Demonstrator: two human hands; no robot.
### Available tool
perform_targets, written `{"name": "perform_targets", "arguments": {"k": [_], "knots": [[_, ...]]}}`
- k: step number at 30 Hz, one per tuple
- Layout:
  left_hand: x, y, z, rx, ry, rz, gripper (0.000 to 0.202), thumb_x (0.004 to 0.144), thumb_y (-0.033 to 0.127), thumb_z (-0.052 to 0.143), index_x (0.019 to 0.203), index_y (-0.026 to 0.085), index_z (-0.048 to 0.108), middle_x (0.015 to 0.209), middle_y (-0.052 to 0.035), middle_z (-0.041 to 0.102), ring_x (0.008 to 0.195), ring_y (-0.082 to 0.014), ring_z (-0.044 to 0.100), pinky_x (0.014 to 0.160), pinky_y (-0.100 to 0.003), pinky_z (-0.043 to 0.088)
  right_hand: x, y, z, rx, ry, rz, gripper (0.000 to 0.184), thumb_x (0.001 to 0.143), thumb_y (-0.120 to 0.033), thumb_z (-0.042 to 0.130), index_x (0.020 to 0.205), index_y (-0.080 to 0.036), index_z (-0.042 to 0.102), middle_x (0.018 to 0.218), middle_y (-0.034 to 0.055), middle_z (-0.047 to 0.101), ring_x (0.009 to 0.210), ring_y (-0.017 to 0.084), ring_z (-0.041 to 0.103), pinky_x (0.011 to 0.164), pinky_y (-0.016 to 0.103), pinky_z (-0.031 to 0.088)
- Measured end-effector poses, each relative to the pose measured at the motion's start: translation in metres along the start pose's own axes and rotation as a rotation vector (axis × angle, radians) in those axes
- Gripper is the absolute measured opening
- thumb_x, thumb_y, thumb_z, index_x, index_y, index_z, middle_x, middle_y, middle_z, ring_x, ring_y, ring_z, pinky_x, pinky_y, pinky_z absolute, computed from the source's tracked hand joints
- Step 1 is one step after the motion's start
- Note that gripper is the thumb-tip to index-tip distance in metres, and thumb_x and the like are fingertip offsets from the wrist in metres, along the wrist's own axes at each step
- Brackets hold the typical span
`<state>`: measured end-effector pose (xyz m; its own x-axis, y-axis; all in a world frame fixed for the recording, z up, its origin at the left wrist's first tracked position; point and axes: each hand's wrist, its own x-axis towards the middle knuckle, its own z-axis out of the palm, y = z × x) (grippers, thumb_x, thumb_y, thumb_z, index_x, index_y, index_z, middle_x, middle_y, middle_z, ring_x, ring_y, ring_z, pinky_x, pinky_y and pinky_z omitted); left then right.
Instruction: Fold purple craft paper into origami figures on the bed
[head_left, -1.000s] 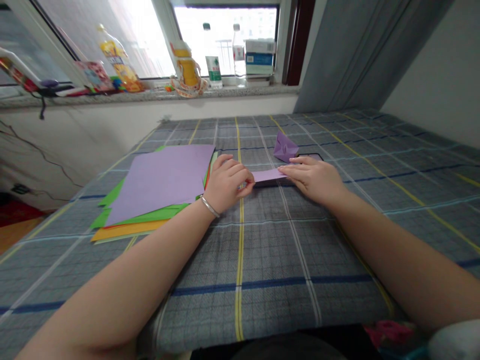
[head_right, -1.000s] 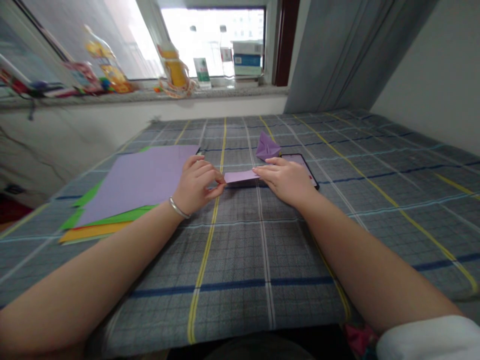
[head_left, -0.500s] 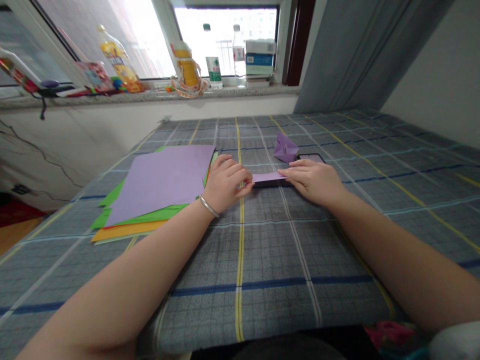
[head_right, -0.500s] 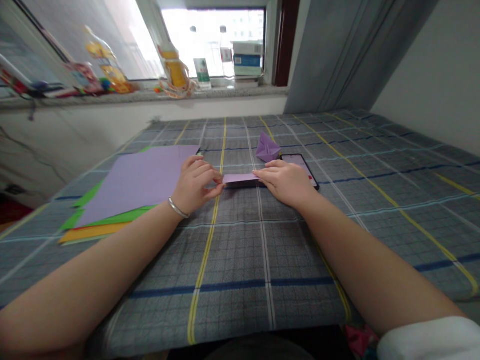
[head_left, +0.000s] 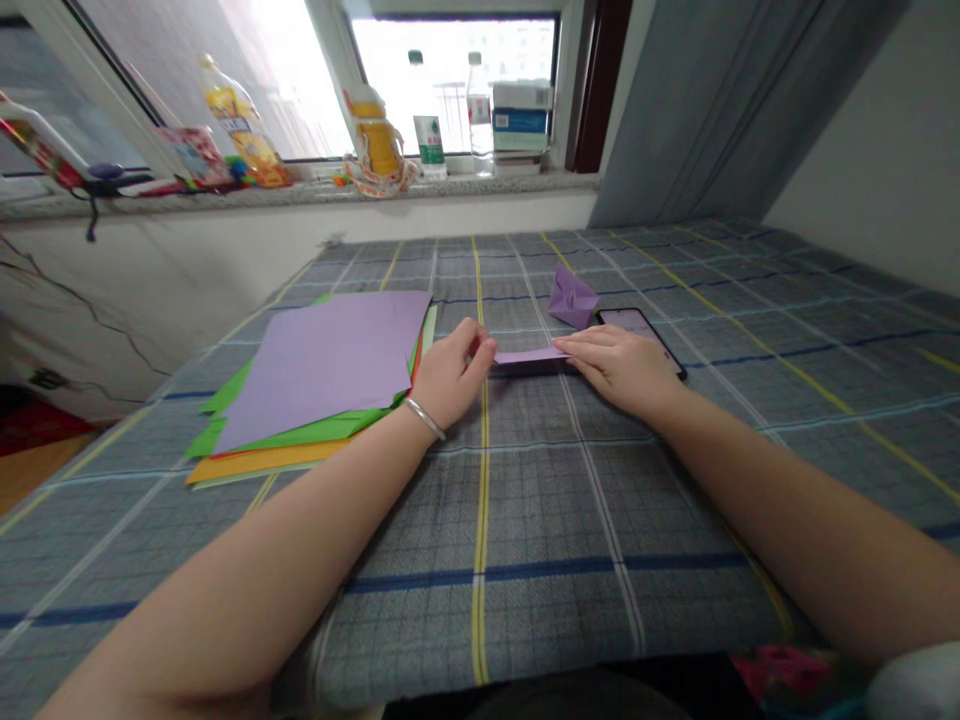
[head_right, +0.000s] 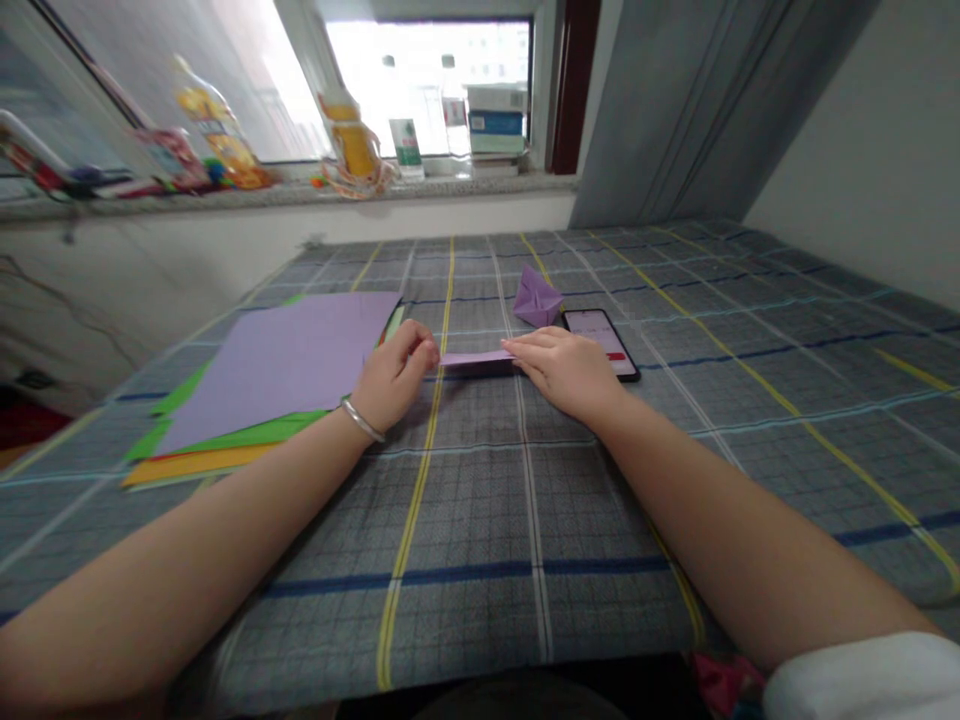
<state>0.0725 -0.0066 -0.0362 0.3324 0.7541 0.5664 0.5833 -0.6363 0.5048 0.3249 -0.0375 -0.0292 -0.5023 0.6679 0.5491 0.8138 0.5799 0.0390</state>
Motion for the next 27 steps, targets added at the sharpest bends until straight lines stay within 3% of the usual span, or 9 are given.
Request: {"name": "perform_targets", "arguments": {"k": [4,7,10,14,18,21,24,27], "knots": [[0.003,-0.008,0.015,-0.315,-0.071,-0.456,0.034,0.095,0.052,0.035,0.079,0.022,0.039,0.062,0.0014,0.060,0.063,-0.0151,0.059,0.068,-0.030,0.044,0.001,-0.004,0.003,-0.012,0.038,-0.030,0.030,0.095,-0.026,0.047,0.116,-0.022,0.068,0.118,0.0024,0.069,0.107,0.021,0.062,0.089,0.036,0.050],[0.005,-0.015,0.024,-0.460,-0.042,-0.564,0.028,0.089,0.045,0.054,0.086,0.021,0.039,0.065,0.0032,0.062,0.061,-0.0130,0.060,0.066,-0.028,0.045,0.002,-0.005,0.005,-0.025,0.078,-0.022,0.029,0.095,-0.026,0.048,0.114,-0.022,0.069,0.120,0.0022,0.068,0.110,0.022,0.060,0.092,0.038,0.049],[0.004,-0.016,0.026,-0.571,0.021,-0.521,0.034,0.080,0.035,0.067,0.098,0.021,0.042,0.072,0.0046,0.062,0.067,-0.0115,0.061,0.068,-0.026,0.045,0.002,-0.005,0.007,-0.027,0.110,-0.013,0.029,0.095,-0.028,0.048,0.113,-0.022,0.070,0.121,0.0032,0.068,0.111,0.022,0.059,0.094,0.038,0.048],[0.004,-0.010,0.024,-0.741,0.017,-0.460,0.041,0.075,0.026,0.069,0.107,0.019,0.043,0.080,0.0031,0.063,0.070,-0.0095,0.061,0.069,-0.024,0.046,0.002,-0.003,0.009,-0.014,0.069,-0.035,0.027,0.094,-0.029,0.049,0.111,-0.024,0.071,0.124,0.0030,0.066,0.115,0.023,0.056,0.097,0.041,0.047],[0.006,-0.006,0.024,-0.829,0.052,-0.383,0.047,0.071,0.017,0.068,0.109,0.020,0.041,0.078,0.0049,0.061,0.065,-0.0080,0.060,0.064,-0.022,0.046,0.002,-0.003,0.010,-0.013,-0.014,-0.057,0.037,0.089,-0.032,0.058,0.125,-0.023,0.062,0.135,0.0055,0.058,0.125,0.025,0.049,0.105,0.044,0.040],[0.007,-0.006,0.023,-0.760,0.145,-0.298,0.042,0.070,0.011,0.066,0.100,0.021,0.039,0.076,0.0060,0.057,0.068,-0.0075,0.059,0.065,-0.020,0.048,0.002,-0.004,0.009,-0.049,-0.004,0.028,0.059,0.083,-0.036,0.064,0.138,-0.021,0.049,0.148,0.0105,0.042,0.135,0.031,0.036,0.108,0.050,0.034],[0.007,-0.008,0.023,-0.620,0.244,-0.227,0.039,0.069,0.008,0.065,0.094,0.022,0.038,0.081,0.0051,0.053,0.073,-0.0073,0.057,0.064,-0.018,0.048,0.002,-0.002,0.010,-0.082,0.088,0.153,0.071,0.080,-0.036,0.066,0.144,-0.022,0.038,0.154,0.0123,0.028,0.141,0.036,0.021,0.108,0.058,0.029],[0.004,-0.010,0.022,-0.491,0.226,-0.123,0.036,0.073,0.009,0.062,0.097,0.022,0.040,0.089,0.0028,0.052,0.081,-0.0086,0.057,0.067,-0.019,0.050,0.002,0.002,0.010,-0.094,0.193,0.236,0.079,0.078,-0.030,0.065,0.147,-0.018,0.029,0.152,0.0164,0.028,0.140,0.038,0.019,0.106,0.060,0.027]]}}
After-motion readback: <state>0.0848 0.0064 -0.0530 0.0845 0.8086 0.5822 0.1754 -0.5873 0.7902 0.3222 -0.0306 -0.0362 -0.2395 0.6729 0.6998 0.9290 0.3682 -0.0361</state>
